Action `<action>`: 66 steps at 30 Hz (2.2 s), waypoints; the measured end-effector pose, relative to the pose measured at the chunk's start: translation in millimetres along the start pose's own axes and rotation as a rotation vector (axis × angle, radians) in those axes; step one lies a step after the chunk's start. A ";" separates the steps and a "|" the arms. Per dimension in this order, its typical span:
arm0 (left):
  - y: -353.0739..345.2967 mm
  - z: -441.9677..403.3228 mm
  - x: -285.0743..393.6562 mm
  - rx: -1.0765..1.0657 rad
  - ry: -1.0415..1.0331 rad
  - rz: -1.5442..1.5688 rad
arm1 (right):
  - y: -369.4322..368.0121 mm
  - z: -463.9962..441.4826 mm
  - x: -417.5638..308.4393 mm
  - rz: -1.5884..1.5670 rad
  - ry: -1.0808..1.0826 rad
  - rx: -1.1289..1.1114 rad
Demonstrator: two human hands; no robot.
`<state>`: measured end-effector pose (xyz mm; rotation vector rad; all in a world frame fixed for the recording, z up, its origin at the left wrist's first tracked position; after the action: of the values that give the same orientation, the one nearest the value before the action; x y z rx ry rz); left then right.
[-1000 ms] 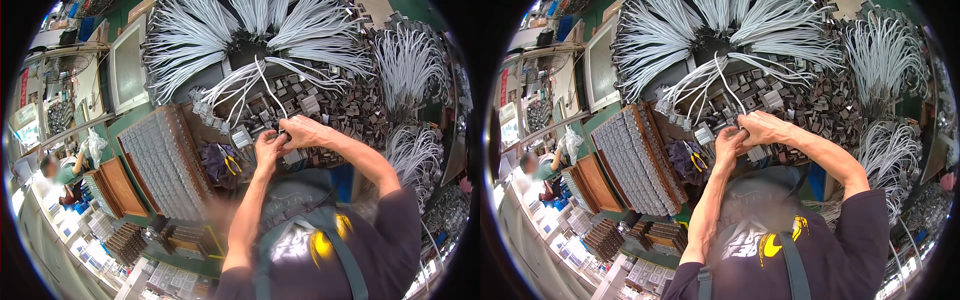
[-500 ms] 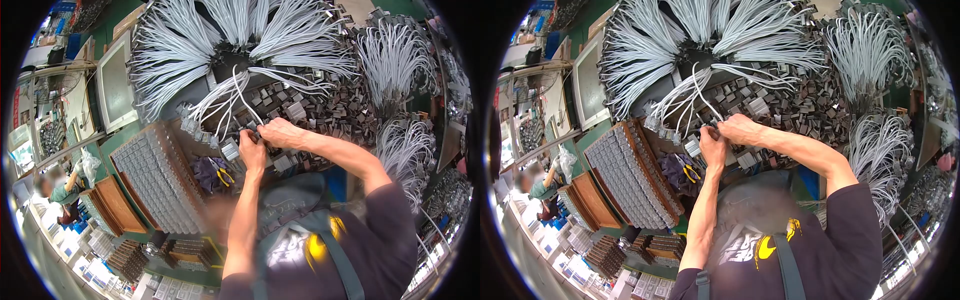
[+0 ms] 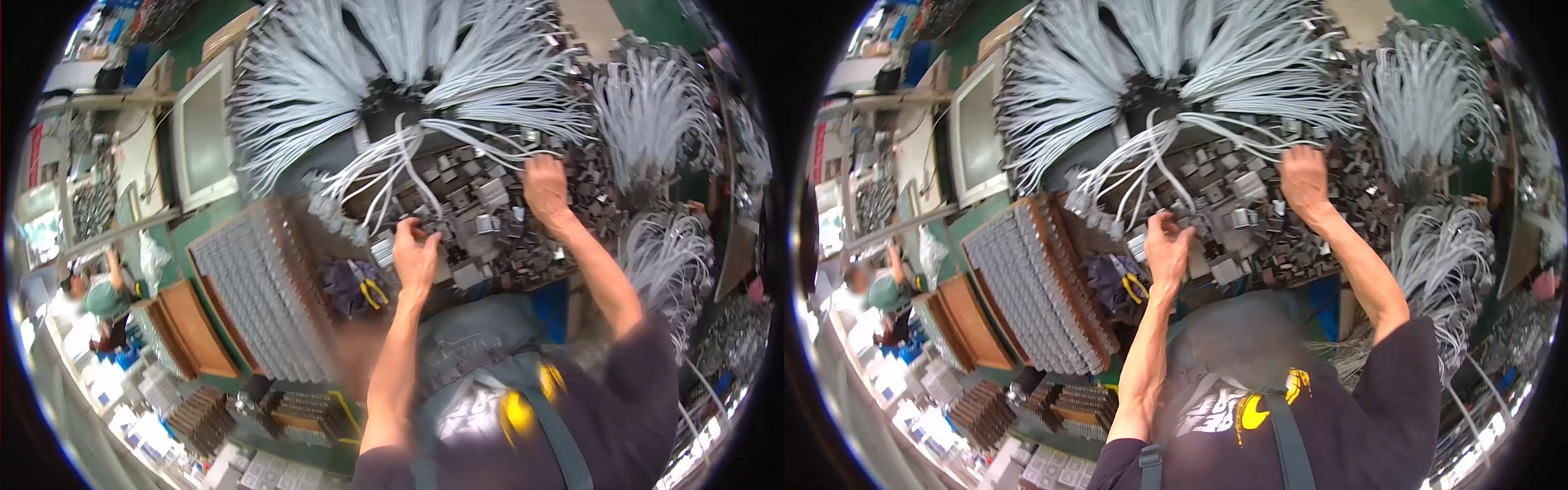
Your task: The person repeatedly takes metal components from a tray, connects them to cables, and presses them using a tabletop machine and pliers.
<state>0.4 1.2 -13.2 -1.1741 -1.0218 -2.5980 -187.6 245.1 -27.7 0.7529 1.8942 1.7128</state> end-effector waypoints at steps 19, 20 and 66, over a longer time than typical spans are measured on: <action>426.3 -79.2 -140.4 0.806 -0.018 0.179 | 21.6 11.4 -57.9 -0.317 -0.035 -0.157; 468.1 -106.5 -195.7 0.904 -0.102 0.112 | 16.9 10.3 -62.2 -0.299 -0.047 -0.164; 163.4 -14.2 50.2 0.060 -0.403 0.150 | 89.6 11.3 -73.4 -1.474 -0.529 -0.092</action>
<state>15.1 -124.7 102.4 -1.7294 -1.0179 -2.2498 -118.5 209.9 59.0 -0.2727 1.2833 0.5407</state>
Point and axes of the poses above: each hand's wrist, its own z-axis away from the middle knuckle, its own y-axis out of the back of the hand, x = y × z, the point moved 3 cm from there along -z, towards the middle knuckle, and after that the axes turned 13 degrees about y, right-handed, at the moved point
